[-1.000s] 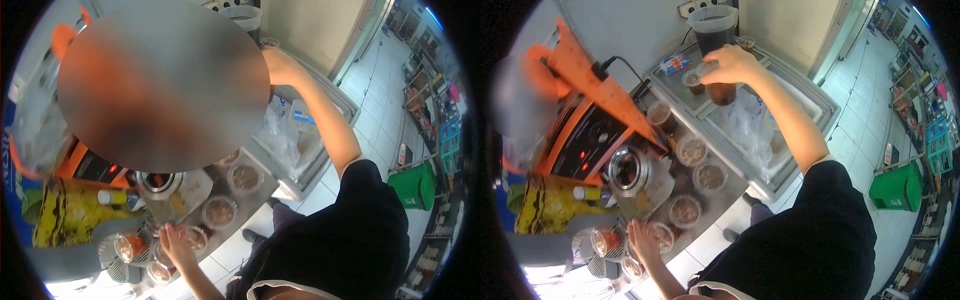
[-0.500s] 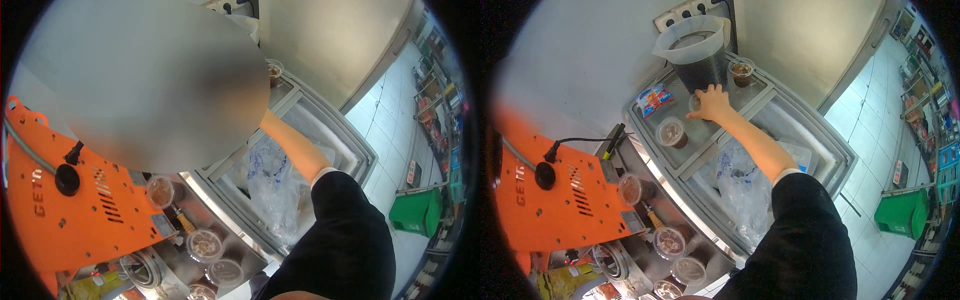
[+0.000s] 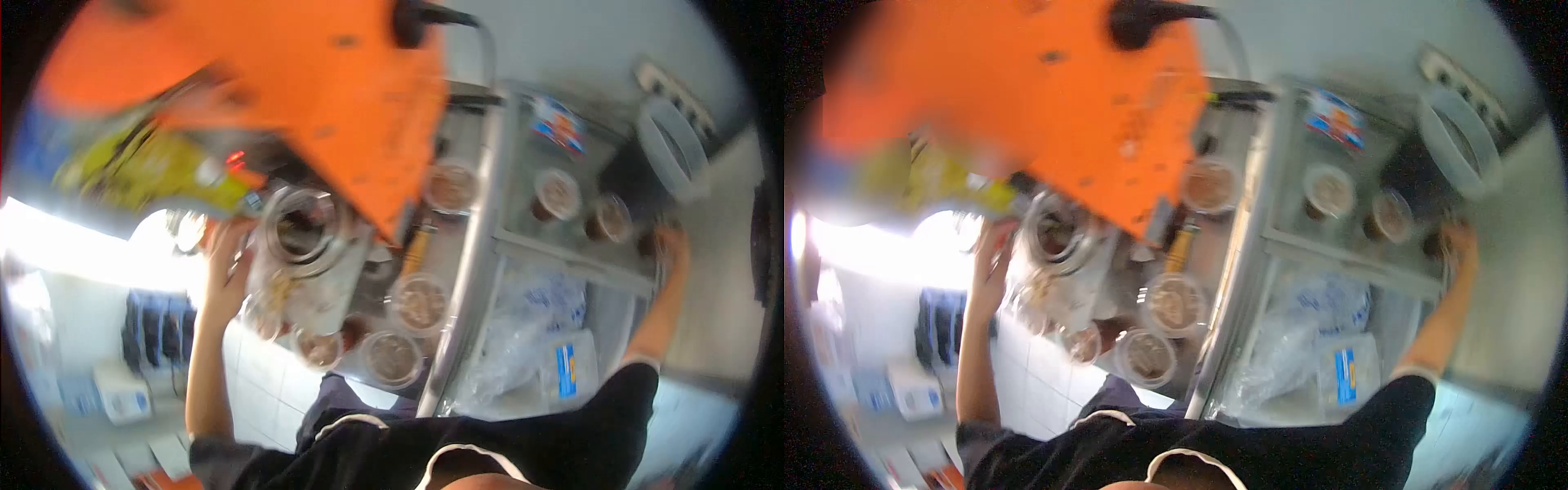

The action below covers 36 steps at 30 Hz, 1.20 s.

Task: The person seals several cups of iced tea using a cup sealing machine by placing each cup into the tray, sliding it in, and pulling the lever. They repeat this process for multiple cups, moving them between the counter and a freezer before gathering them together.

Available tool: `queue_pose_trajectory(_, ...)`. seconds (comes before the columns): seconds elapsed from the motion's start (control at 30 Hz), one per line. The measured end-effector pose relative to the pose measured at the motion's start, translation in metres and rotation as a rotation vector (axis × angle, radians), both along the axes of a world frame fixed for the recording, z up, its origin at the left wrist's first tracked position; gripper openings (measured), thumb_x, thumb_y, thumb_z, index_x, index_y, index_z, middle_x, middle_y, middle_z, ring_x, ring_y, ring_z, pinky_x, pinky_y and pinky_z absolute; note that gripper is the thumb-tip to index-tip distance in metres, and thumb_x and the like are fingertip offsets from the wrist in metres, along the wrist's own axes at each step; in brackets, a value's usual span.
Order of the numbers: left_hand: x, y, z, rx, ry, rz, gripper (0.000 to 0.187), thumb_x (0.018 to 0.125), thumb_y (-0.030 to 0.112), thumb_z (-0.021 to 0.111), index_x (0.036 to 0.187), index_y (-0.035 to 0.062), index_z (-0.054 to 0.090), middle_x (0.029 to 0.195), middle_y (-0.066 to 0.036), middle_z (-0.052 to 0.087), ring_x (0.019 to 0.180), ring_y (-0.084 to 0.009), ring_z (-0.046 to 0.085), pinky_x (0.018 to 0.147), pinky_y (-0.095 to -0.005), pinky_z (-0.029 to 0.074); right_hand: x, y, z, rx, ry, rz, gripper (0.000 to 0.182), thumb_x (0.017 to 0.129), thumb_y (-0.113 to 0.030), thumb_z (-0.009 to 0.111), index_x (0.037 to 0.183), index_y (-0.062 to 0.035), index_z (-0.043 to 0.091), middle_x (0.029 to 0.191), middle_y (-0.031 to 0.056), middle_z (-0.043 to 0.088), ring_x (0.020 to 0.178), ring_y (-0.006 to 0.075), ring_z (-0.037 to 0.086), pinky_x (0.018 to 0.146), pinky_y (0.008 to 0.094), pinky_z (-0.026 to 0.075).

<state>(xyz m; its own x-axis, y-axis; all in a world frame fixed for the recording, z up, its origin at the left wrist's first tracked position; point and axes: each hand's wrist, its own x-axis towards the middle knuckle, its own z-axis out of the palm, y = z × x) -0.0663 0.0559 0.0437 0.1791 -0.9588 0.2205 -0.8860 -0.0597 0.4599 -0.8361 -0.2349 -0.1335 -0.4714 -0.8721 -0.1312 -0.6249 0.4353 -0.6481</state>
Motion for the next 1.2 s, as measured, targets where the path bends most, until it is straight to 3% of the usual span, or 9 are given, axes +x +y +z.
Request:
queue_pose_trajectory(0.17, 0.02, -0.02, -0.001, -0.098, 0.031, -0.246, 0.036, 0.076, 0.0, 0.056, 0.112, 0.0003, 0.056, 0.118, -0.016, 0.054, 0.116, -0.0335, 0.048, 0.1, -0.0415, 0.035, 0.0, 0.051, 0.08, 0.03, 0.148, 0.368, 0.067, 0.07, -0.029, 0.066, 0.126, 0.0023, 0.05, 0.113, 0.0265, 0.059, 0.101, 0.0352, 0.06, 0.084, 0.0417, 0.047)
queue_pose_trajectory(0.23, 0.021, -0.021, -0.003, -0.118, -0.009, -0.274, 0.034, 0.08, 0.005, 0.056, 0.114, 0.0008, 0.056, 0.118, -0.016, 0.053, 0.117, -0.0332, 0.047, 0.102, -0.0408, 0.034, 0.063, 0.095, 0.12, 0.087, 0.301, 0.196, 0.064, 0.067, -0.026, 0.066, 0.123, 0.0018, 0.051, 0.107, 0.0266, 0.061, 0.095, 0.0337, 0.062, 0.082, 0.0415, 0.048)
queue_pose_trajectory(0.4, 0.017, -0.032, -0.004, -0.05, -0.131, -0.572, 0.032, 0.086, 0.017, 0.056, 0.115, 0.004, 0.057, 0.117, -0.015, 0.053, 0.112, -0.0362, 0.047, 0.099, -0.0439, 0.035, 0.16, 0.19, 0.21, 0.012, 0.482, 0.499, 0.067, 0.062, -0.019, 0.068, 0.124, -0.0009, 0.052, 0.116, 0.0181, 0.058, 0.107, 0.0276, 0.056, 0.087, 0.0372, 0.045)
queue_pose_trajectory(0.57, 0.031, -0.094, -0.048, -0.268, -0.034, -0.527, 0.034, 0.09, 0.018, 0.049, 0.12, 0.0025, 0.055, 0.12, -0.017, 0.054, 0.115, -0.0368, 0.046, 0.1, -0.044, 0.034, 0.323, 0.251, 0.276, -0.101, 0.143, 0.845, 0.068, 0.062, -0.022, 0.07, 0.125, -0.0044, 0.053, 0.12, 0.0133, 0.057, 0.108, 0.0251, 0.054, 0.088, 0.0352, 0.044)
queue_pose_trajectory(0.73, 0.047, -0.094, -0.052, -0.335, 0.124, -0.517, 0.032, 0.088, 0.016, 0.048, 0.113, -0.0016, 0.056, 0.112, -0.022, 0.058, 0.108, -0.0382, 0.051, 0.095, -0.0435, 0.04, 0.477, 0.266, 0.279, -0.379, 0.251, 1.055, 0.067, 0.063, -0.034, 0.073, 0.122, -0.0076, 0.055, 0.105, 0.0133, 0.06, 0.091, 0.0247, 0.059, 0.076, 0.0344, 0.048)
queue_pose_trajectory(0.93, 0.065, -0.008, -0.039, -0.341, 0.289, -0.389, 0.018, 0.081, 0.011, 0.059, 0.096, 0.0004, 0.06, 0.095, -0.02, 0.06, 0.093, -0.0363, 0.056, 0.082, -0.0439, 0.044, 0.611, 0.264, 0.265, -0.41, 0.334, 0.874, 0.069, 0.059, -0.04, 0.072, 0.119, -0.009, 0.058, 0.109, 0.0193, 0.06, 0.1, 0.0364, 0.06, 0.084, 0.0417, 0.05)
queue_pose_trajectory(1.03, 0.068, 0.042, -0.07, -0.385, 0.515, -0.172, 0.038, 0.082, 0.015, 0.064, 0.114, 0.0001, 0.051, 0.108, -0.016, 0.054, 0.112, -0.0314, 0.046, 0.1, -0.0424, 0.034, 0.643, 0.259, 0.261, -0.361, 0.413, 0.807, 0.072, 0.058, -0.042, 0.072, 0.121, -0.0103, 0.057, 0.11, 0.0197, 0.059, 0.101, 0.0367, 0.06, 0.084, 0.043, 0.05)
queue_pose_trajectory(1.1, 0.055, 0.049, -0.097, -0.233, 1.29, -0.072, 0.032, 0.088, 0.014, 0.061, 0.114, -0.0022, 0.049, 0.104, -0.012, 0.055, 0.105, -0.024, 0.051, 0.1, -0.041, 0.039, 0.654, 0.257, 0.259, -0.335, 0.462, 0.768, 0.073, 0.058, -0.042, 0.071, 0.122, -0.0108, 0.057, 0.11, 0.0195, 0.058, 0.102, 0.0365, 0.06, 0.084, 0.0435, 0.05)
queue_pose_trajectory(1.2, 0.06, 0.051, -0.08, 0.273, 1.875, -0.101, 0.02, 0.093, 0.011, 0.056, 0.107, -0.0022, 0.05, 0.098, -0.008, 0.056, 0.094, -0.0169, 0.055, 0.093, -0.0381, 0.048, 0.669, 0.255, 0.254, -0.303, 0.505, 0.729, 0.073, 0.059, -0.041, 0.071, 0.123, -0.0111, 0.055, 0.11, 0.0194, 0.058, 0.101, 0.0366, 0.06, 0.083, 0.0444, 0.051)
